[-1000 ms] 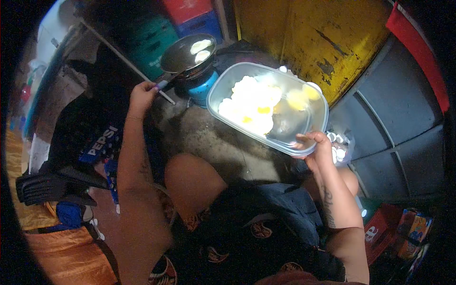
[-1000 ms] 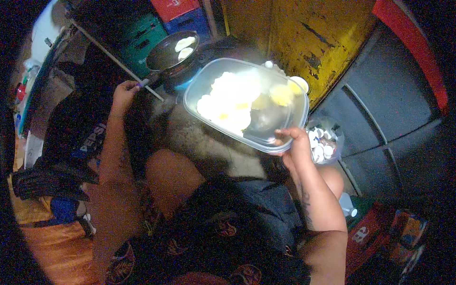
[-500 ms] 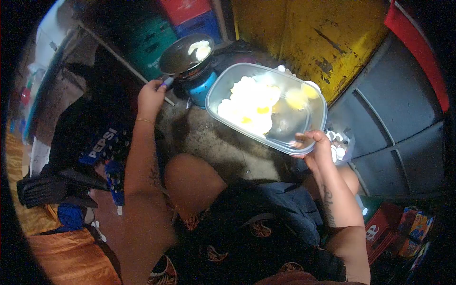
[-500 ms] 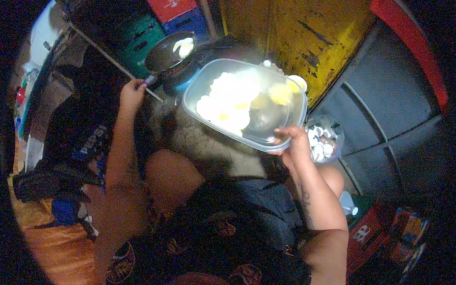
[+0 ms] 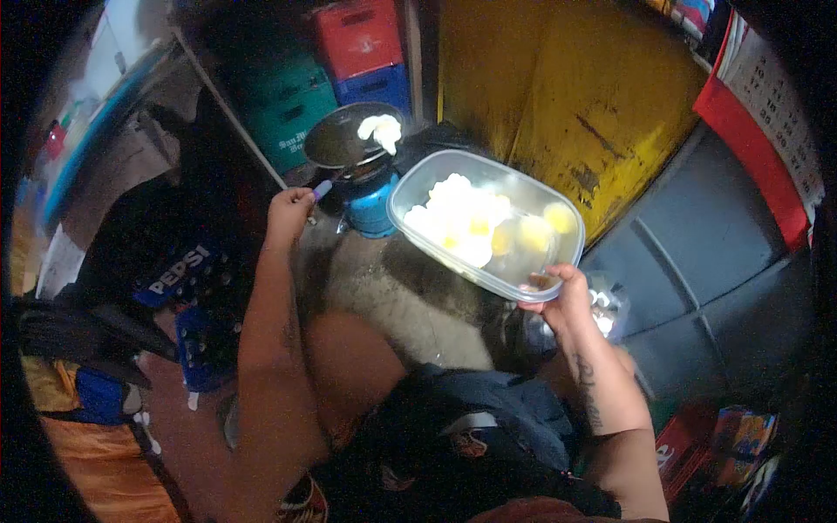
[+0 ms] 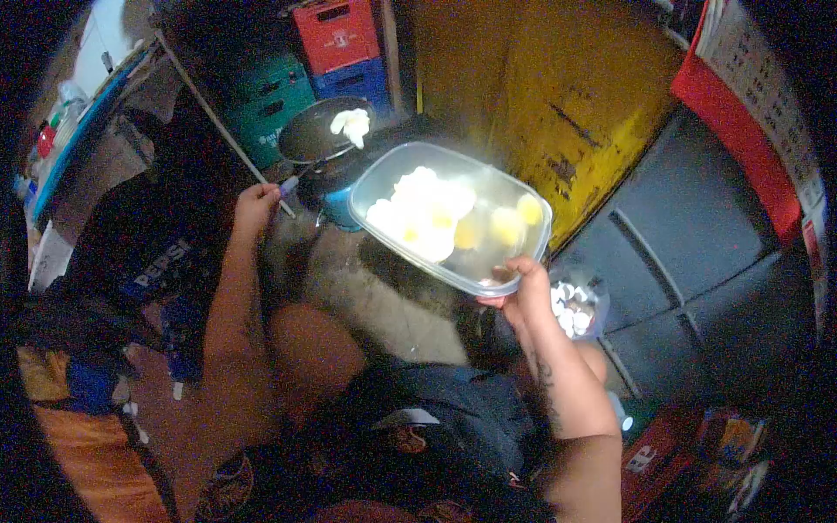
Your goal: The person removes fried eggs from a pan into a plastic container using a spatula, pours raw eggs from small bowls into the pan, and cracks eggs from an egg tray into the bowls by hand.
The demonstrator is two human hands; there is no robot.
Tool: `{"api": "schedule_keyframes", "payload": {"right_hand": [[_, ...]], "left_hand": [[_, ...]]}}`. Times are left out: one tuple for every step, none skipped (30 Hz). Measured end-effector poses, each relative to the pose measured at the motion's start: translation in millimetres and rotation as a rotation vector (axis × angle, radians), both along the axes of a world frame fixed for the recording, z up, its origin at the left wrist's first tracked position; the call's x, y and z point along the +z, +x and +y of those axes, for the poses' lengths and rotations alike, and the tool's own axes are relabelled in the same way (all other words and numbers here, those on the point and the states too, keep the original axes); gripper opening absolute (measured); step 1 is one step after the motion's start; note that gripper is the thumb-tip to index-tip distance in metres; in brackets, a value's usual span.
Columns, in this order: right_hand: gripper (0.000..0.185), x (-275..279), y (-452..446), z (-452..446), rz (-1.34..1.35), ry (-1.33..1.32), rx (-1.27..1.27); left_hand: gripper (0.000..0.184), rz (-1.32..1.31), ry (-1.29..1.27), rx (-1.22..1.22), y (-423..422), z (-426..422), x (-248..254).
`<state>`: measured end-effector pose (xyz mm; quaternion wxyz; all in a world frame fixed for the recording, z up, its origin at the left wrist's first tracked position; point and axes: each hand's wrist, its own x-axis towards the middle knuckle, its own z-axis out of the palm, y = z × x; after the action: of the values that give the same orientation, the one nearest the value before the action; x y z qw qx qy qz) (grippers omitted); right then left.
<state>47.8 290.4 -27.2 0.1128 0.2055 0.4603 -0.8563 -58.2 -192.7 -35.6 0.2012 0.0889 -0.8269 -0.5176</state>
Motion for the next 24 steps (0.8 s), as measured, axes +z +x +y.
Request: {"api": "schedule_keyframes", "payload": {"right_hand": [[0.050,-3,0,2,0.044,0.001,0.023],[0.054,-10,-3,9,0.061,-0.018,0.076],[0.057,-18,-7,15,0.075,-0.036,0.131],[0.054,-24,-10,18,0.069,-0.046,0.103],[0.052,-30,-13,17,0.059,-0.060,0.073],[0.049,-31,-14,15,0.050,-0.075,0.044],[0.050,-31,-16,15,0.049,-0.058,0.051],[0.050,-30,-16,15,0.044,-0.045,0.055],[0.050,-29,-15,14,0.037,-0.031,0.058],[0.050,-24,-14,13,0.063,-0.088,0.096],[0.050,-24,-14,13,0.073,-0.081,0.103],[0.051,-24,-14,14,0.082,-0.076,0.107],[0.052,-26,-14,15,0.093,-0.070,0.112],[0.055,-31,-18,17,0.087,-0.078,0.113],[0.056,-34,-18,18,0.092,-0.090,0.128],[0.056,-34,-19,19,0.094,-0.104,0.140],[0.057,-34,-20,18,0.094,-0.117,0.151],[0.056,-31,-20,16,0.070,-0.114,0.141],[0.057,-37,-25,21,0.082,-0.167,0.199],[0.057,-51,-33,28,0.095,-0.223,0.258],[0.058,-56,-39,32,0.108,-0.279,0.317],[0.059,-39,-29,19,0.088,-0.144,0.218],[0.059,-29,-23,15,0.100,-0.109,0.211],[0.059,-22,-19,12,0.111,-0.075,0.202]], "left_hand": [[0.019,-0.005,0.024,0.012,1,0,-4],[0.018,0.032,0.053,-0.013,-2,-8,-17],[0.018,0.025,0.059,0.008,4,-3,-15],[0.017,0.015,0.064,0.029,13,2,-10],[0.017,0.002,0.066,0.048,19,7,-7],[0.017,0.019,0.051,0.067,23,9,-7],[0.016,0.034,0.035,0.085,27,10,-8],[0.016,0.044,0.016,0.101,30,12,-9],[0.016,0.057,0.003,0.100,34,13,-9],[0.016,0.071,-0.010,0.098,37,14,-8],[0.017,0.086,-0.024,0.095,38,16,-6],[0.017,0.104,-0.046,0.106,41,21,0],[0.017,0.124,-0.067,0.117,46,26,5],[0.017,0.144,-0.087,0.129,50,30,10],[0.017,0.149,-0.087,0.138,55,32,12],[0.017,0.152,-0.089,0.143,57,34,16],[0.017,0.153,-0.090,0.148,58,35,18],[0.017,0.139,-0.071,0.145,54,32,16],[0.017,0.122,-0.050,0.141,47,26,12],[0.018,0.107,-0.032,0.138,43,20,8],[0.018,0.098,-0.035,0.152,43,22,10],[0.018,0.091,-0.037,0.166,44,24,10],[0.018,0.081,-0.041,0.179,47,27,13],[0.018,0.071,-0.056,0.180,49,28,16]]}}
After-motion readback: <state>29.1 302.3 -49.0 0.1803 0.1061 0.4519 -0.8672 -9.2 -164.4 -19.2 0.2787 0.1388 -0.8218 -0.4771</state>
